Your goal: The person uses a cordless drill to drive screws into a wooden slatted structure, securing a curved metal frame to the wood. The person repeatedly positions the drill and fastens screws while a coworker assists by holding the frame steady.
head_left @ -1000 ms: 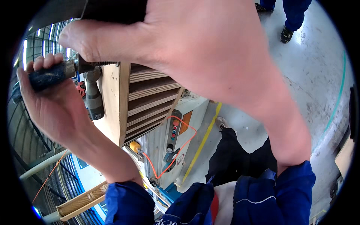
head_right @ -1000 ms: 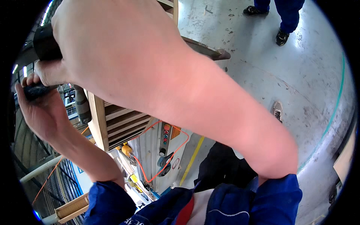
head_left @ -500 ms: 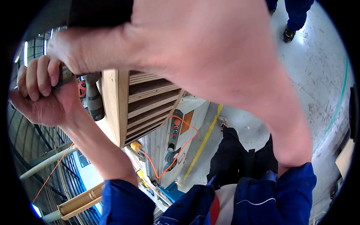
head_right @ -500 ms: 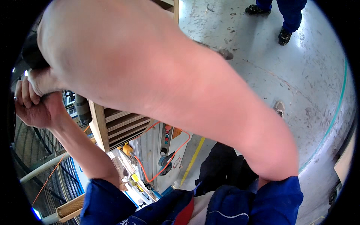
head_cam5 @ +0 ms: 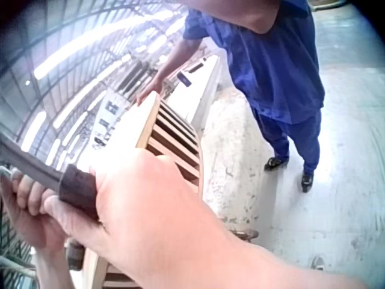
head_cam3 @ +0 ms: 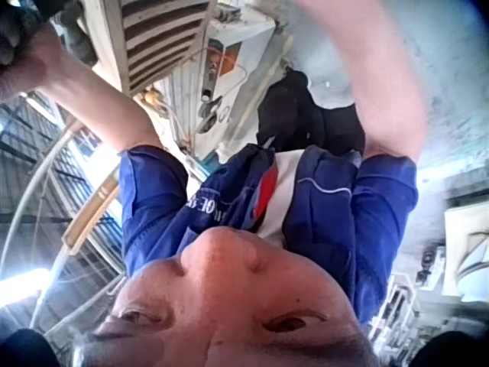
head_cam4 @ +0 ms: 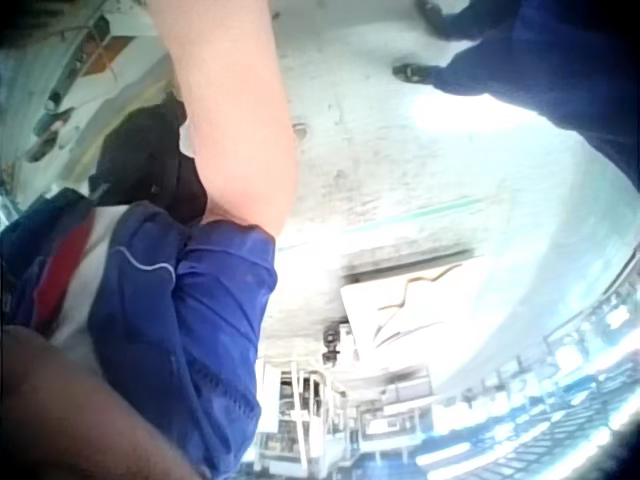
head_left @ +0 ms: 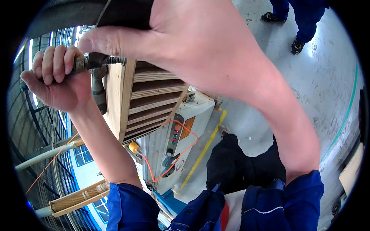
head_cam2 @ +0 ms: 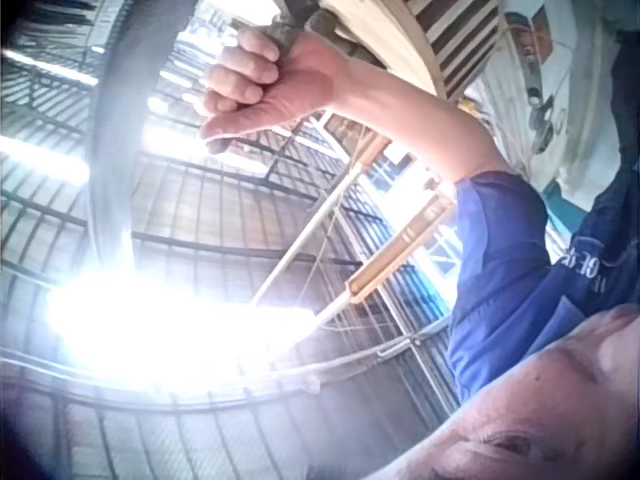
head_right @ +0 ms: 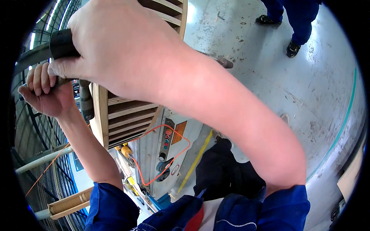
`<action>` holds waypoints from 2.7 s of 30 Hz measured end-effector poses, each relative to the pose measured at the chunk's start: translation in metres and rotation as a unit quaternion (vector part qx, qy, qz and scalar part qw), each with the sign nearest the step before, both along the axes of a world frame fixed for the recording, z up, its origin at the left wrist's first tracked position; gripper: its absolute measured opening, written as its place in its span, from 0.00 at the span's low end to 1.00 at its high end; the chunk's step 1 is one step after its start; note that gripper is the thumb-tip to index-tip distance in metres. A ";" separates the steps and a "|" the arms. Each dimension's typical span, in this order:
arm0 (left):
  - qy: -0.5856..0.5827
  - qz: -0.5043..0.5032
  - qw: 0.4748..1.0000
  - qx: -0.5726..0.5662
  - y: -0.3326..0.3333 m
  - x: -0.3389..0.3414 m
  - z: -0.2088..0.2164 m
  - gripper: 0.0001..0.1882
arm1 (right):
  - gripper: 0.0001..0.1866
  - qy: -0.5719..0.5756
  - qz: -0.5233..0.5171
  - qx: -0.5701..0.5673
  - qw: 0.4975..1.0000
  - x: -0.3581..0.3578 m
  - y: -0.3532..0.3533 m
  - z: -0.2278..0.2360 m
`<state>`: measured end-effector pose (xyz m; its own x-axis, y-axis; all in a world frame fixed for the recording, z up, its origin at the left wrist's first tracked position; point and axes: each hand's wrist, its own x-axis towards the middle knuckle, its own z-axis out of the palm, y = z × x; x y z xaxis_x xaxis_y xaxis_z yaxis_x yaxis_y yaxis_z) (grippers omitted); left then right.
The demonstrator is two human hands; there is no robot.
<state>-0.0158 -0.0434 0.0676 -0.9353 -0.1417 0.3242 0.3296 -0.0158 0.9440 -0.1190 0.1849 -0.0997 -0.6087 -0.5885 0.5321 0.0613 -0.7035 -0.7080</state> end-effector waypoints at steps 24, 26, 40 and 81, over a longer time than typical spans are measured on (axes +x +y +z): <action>-0.067 -0.088 0.994 -0.013 -0.024 -0.008 0.021 0.12 | 0.15 0.017 -0.025 -0.022 0.999 0.000 0.004 -0.003; -0.002 0.002 1.000 -0.012 0.004 -0.014 0.006 0.14 | 0.15 0.019 -0.023 -0.025 0.999 -0.002 0.006 0.001; -0.067 -0.348 0.933 0.055 -0.006 -0.043 0.005 0.17 | 0.14 0.057 -0.007 0.010 0.998 -0.008 0.001 0.044; -0.043 -0.258 0.959 0.109 -0.026 -0.025 0.013 0.13 | 0.13 0.034 -0.042 0.070 0.996 -0.004 -0.007 0.041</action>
<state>-0.0404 -0.0691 0.0808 -0.9211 0.2922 0.2574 0.1452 -0.3556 0.9233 -0.1235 0.1781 -0.0591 -0.6234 -0.6092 0.4901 -0.0451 -0.5978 -0.8004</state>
